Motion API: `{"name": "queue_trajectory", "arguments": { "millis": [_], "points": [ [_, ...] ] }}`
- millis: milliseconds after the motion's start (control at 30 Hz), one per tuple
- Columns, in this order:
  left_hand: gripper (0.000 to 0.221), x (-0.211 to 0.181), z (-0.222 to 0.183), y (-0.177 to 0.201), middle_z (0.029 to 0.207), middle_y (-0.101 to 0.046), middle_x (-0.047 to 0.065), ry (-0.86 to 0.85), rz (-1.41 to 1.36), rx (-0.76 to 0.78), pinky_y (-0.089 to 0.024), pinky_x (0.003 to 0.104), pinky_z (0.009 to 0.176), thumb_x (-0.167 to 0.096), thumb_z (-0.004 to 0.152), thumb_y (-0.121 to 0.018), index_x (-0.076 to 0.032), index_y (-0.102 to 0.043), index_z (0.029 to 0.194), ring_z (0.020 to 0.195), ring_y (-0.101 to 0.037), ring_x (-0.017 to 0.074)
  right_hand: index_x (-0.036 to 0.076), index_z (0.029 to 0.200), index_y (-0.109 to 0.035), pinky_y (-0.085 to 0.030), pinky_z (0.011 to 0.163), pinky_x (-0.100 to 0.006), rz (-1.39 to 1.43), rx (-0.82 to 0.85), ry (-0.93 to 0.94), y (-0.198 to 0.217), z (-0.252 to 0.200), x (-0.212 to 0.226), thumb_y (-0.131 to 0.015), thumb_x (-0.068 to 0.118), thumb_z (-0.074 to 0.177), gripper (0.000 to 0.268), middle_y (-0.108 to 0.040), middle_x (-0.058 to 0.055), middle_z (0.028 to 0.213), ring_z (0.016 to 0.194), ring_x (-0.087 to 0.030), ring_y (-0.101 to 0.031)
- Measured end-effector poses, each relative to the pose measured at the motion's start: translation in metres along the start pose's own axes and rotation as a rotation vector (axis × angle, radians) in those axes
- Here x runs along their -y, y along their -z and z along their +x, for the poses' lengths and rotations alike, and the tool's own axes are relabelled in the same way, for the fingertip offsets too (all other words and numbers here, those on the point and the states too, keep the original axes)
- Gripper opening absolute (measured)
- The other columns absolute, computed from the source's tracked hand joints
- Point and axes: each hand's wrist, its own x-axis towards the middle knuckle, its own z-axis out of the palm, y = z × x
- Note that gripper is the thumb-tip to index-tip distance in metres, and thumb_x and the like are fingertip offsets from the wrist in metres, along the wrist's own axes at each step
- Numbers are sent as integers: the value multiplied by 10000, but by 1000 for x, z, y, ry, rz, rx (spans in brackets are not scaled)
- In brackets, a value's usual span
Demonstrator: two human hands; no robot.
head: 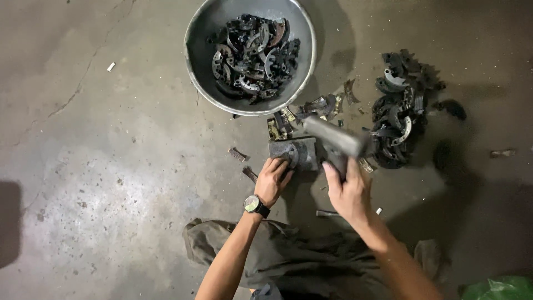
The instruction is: Manually process and repair small mechanical components on a metal block using a hammer and pins.
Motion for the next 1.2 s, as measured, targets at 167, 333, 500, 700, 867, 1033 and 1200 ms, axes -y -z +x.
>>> {"name": "queue_trajectory", "arguments": {
  "millis": [167,333,500,700,867,1033,1200],
  "points": [
    [305,-1,2,4,1141,-654,156,-6,2,19,-519,413,922,-106,867,-760,39,-684,1125,1048,-592,358,-15,1044,-617,-502,484,-443,-92,302,-100,-33,-8,-22,-672,267,998,291,-657,-200,643,541,-357,-657],
    [291,0,-4,3,1150,-653,157,-15,22,7,-520,411,925,-112,868,-759,36,-686,1107,1066,-593,356,-11,1025,-625,-502,453,-437,-67,349,-372,-14,3,-9,-671,257,992,274,-660,-185,612,504,-326,-674],
    [288,0,-1,3,1146,-651,155,11,0,5,-522,407,932,-99,876,-760,36,-691,1121,1077,-598,351,-64,1180,-558,-518,564,-418,103,9,40,-1,2,13,-623,203,1027,315,-673,-194,763,632,-324,-676],
    [276,-5,-4,7,1166,-654,157,8,-49,-23,-522,410,937,-92,867,-759,32,-681,1102,1106,-606,355,-5,1127,-624,-502,549,-484,-235,500,-209,-33,-2,-20,-716,270,978,326,-684,-229,693,618,-402,-653],
    [291,0,-4,5,1181,-659,155,24,-26,16,-526,406,921,-77,879,-755,33,-689,1140,1080,-601,356,6,1134,-610,-529,568,-428,-14,196,-170,-10,-8,-12,-667,229,1027,254,-699,-190,779,649,-327,-696],
    [299,1,-3,7,1175,-657,147,15,-30,29,-527,405,928,-80,879,-753,30,-687,1150,1087,-602,353,-20,1213,-574,-543,510,-375,123,65,-5,-28,-17,-12,-644,221,1014,320,-700,-173,765,589,-282,-691],
    [299,2,-3,8,1168,-651,154,-33,9,20,-522,411,945,-64,876,-737,37,-680,1151,1097,-599,359,30,1210,-591,-519,491,-394,-131,679,-456,-31,9,-17,-591,263,1060,277,-703,-152,698,510,-329,-687]
  ]
}}
